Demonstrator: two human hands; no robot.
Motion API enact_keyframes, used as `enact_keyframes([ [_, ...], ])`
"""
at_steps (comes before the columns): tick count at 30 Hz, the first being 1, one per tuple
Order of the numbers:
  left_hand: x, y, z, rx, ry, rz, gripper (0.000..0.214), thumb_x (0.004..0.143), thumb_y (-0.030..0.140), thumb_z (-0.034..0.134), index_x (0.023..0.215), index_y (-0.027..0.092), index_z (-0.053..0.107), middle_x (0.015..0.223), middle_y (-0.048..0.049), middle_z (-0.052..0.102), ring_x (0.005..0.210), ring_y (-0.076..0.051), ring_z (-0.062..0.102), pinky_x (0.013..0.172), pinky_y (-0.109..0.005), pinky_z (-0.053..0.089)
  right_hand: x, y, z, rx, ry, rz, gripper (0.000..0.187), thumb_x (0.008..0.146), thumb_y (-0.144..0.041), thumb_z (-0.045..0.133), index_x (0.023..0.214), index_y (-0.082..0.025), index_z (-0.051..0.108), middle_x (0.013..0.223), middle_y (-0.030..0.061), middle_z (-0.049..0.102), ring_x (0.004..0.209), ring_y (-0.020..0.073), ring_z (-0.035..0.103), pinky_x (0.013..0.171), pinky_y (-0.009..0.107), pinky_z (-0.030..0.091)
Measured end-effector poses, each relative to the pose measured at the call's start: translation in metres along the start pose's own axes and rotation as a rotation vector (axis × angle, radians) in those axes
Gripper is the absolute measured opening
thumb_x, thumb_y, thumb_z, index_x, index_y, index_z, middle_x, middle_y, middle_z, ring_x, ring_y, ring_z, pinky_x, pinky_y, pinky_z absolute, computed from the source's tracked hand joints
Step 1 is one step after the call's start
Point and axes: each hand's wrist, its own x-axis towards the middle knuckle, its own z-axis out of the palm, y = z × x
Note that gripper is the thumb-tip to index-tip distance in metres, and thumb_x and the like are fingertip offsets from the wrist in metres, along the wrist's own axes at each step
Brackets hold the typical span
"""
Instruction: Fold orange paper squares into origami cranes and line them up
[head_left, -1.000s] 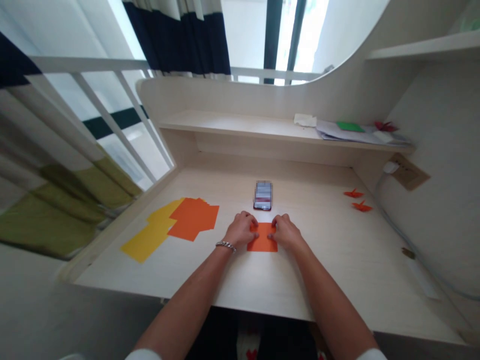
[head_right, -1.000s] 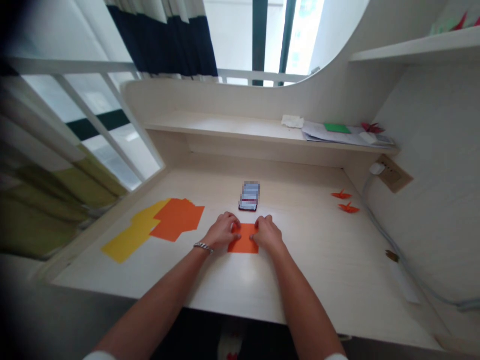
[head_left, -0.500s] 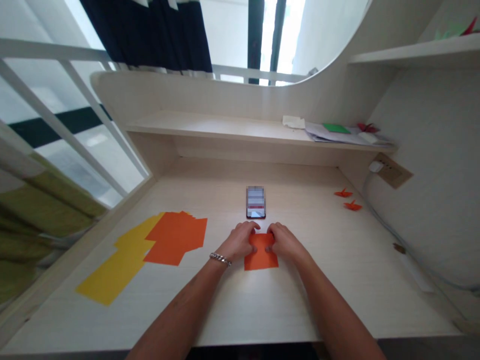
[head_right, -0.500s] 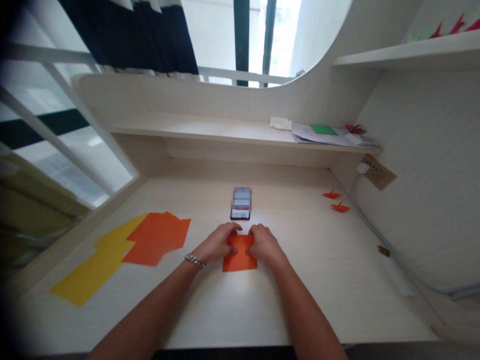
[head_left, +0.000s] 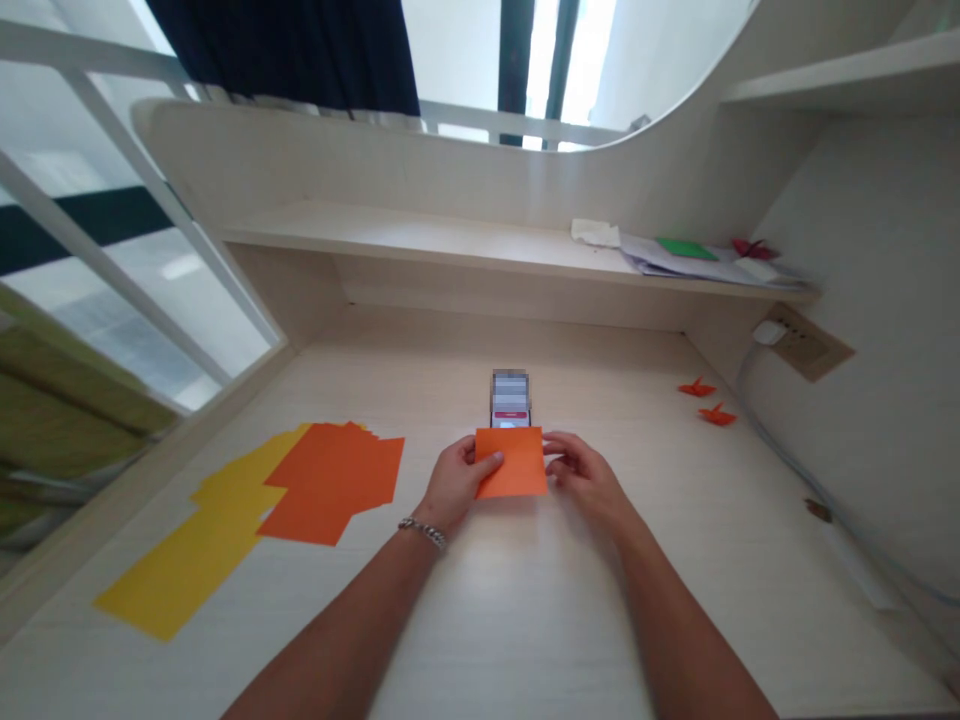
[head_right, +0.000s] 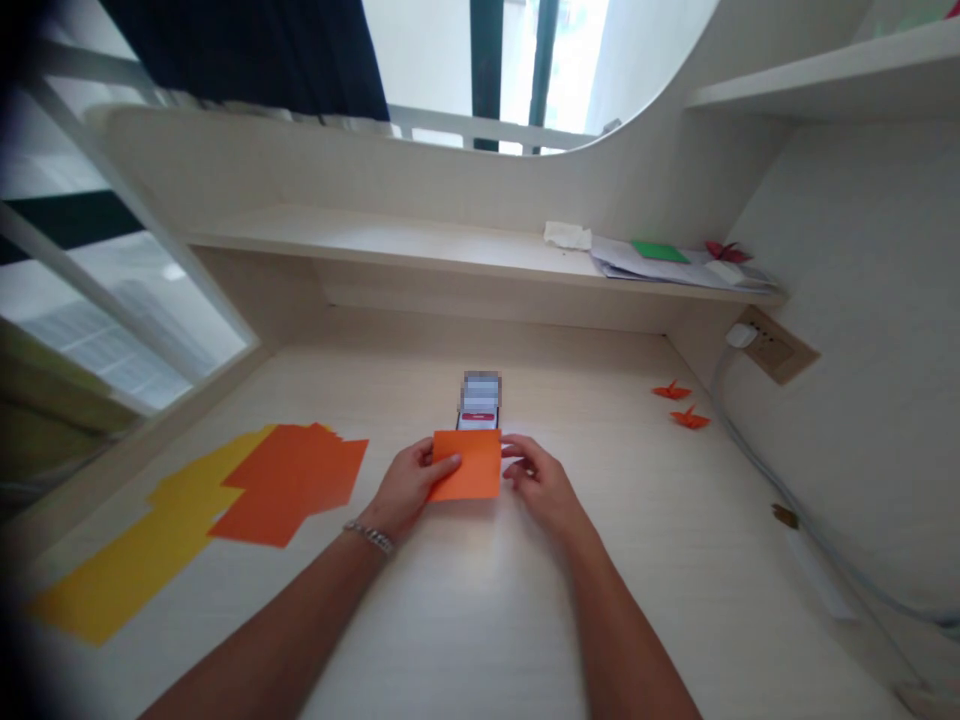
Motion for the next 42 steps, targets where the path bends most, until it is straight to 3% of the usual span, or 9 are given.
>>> enact_keyframes([
  [3, -0.002, 0.001, 0.001, -0.014, 0.031, 0.004, 0.039, 0.064, 0.027, 0.076, 0.097, 0.011, 0.062, 0.091, -0.0109, 0.072, 0.078, -0.022, 0.068, 0.072, -0.034, 0.055, -0.005, -0.008, -0.003, -0.165, -0.141, -0.125, 0.031, 0.074, -0.02, 0.063, 0.105, -0.027, 0.067, 0.129, 0.0069, 0.049, 0.108, 0.0216, 0.055, 0.076, 0.03, 0.052],
  [5, -0.003, 0.002, 0.001, -0.003, 0.031, 0.005, 0.038, 0.064, 0.025, 0.076, 0.096, 0.012, 0.061, 0.088, -0.0095, 0.072, 0.075, -0.021, 0.068, 0.069, -0.033, 0.055, -0.005, -0.011, 0.0, -0.144, -0.177, -0.152, 0.023, 0.07, -0.022, 0.071, 0.093, -0.025, 0.071, 0.133, 0.0065, 0.045, 0.112, 0.0223, 0.052, 0.085, 0.032, 0.05],
  [10, -0.006, 0.006, -0.001, 0.011, -0.001, -0.036, 0.037, 0.067, 0.024, 0.075, 0.099, 0.014, 0.06, 0.086, -0.0067, 0.07, 0.065, -0.017, 0.067, 0.059, -0.028, 0.055, 0.001, -0.004, 0.012, -0.008, 0.035, -0.112, 0.012, 0.071, -0.033, 0.072, 0.075, -0.022, 0.071, 0.123, 0.0081, 0.055, 0.112, 0.024, 0.053, 0.083, 0.034, 0.051],
  [13, -0.007, 0.009, -0.001, -0.018, -0.056, -0.11, 0.034, 0.076, 0.032, 0.068, 0.102, 0.012, 0.06, 0.086, -0.0105, 0.069, 0.062, -0.017, 0.067, 0.054, -0.028, 0.055, 0.005, 0.001, 0.016, 0.085, 0.183, -0.087, 0.017, 0.07, -0.036, 0.072, 0.073, -0.02, 0.07, 0.111, 0.0102, 0.062, 0.105, 0.0251, 0.058, 0.079, 0.034, 0.052],
  [18, -0.011, 0.013, 0.002, -0.148, -0.169, -0.102, 0.047, 0.085, 0.049, 0.052, 0.105, 0.008, 0.063, 0.109, -0.0194, 0.064, 0.091, -0.025, 0.065, 0.07, -0.036, 0.058, 0.007, 0.006, 0.019, 0.119, 0.259, -0.063, 0.021, 0.065, -0.034, 0.076, 0.073, -0.017, 0.067, 0.086, 0.0066, 0.067, 0.077, 0.0196, 0.063, 0.069, 0.031, 0.052],
  [23, -0.015, 0.014, 0.004, 0.085, -0.116, -0.003, 0.04, 0.069, 0.033, 0.075, 0.102, 0.013, 0.065, 0.102, -0.011, 0.066, 0.091, -0.022, 0.064, 0.073, -0.033, 0.058, 0.006, 0.005, 0.022, 0.016, 0.314, -0.001, 0.022, 0.065, -0.033, 0.075, 0.075, -0.017, 0.065, 0.069, 0.002, 0.064, 0.06, 0.0147, 0.056, 0.055, 0.026, 0.046],
  [29, -0.015, 0.01, 0.004, 0.184, -0.111, -0.003, 0.03, 0.072, 0.034, 0.071, 0.092, 0.012, 0.068, 0.09, -0.0087, 0.069, 0.079, -0.018, 0.064, 0.067, -0.031, 0.057, 0.002, -0.002, 0.019, -0.134, 0.227, -0.053, 0.032, 0.072, -0.031, 0.069, 0.103, -0.021, 0.068, 0.079, 0.0025, 0.065, 0.064, 0.0152, 0.056, 0.06, 0.027, 0.046],
  [33, -0.011, 0.008, 0.0, 0.24, -0.102, 0.034, 0.032, 0.071, 0.032, 0.072, 0.096, 0.013, 0.069, 0.092, -0.0094, 0.071, 0.08, -0.018, 0.065, 0.069, -0.028, 0.055, 0.0, -0.001, 0.017, -0.176, 0.179, -0.06, 0.02, 0.075, -0.031, 0.066, 0.09, -0.021, 0.073, 0.087, 0.0062, 0.07, 0.077, 0.02, 0.062, 0.071, 0.032, 0.049],
  [42, -0.011, 0.009, 0.001, 0.274, -0.062, 0.053, 0.029, 0.068, 0.023, 0.073, 0.095, 0.013, 0.07, 0.096, -0.0102, 0.072, 0.084, -0.02, 0.066, 0.075, -0.029, 0.052, -0.001, 0.0, 0.012, -0.178, 0.166, -0.038, 0.02, 0.075, -0.032, 0.065, 0.09, -0.022, 0.074, 0.087, 0.0056, 0.072, 0.078, 0.0207, 0.064, 0.069, 0.032, 0.049],
])
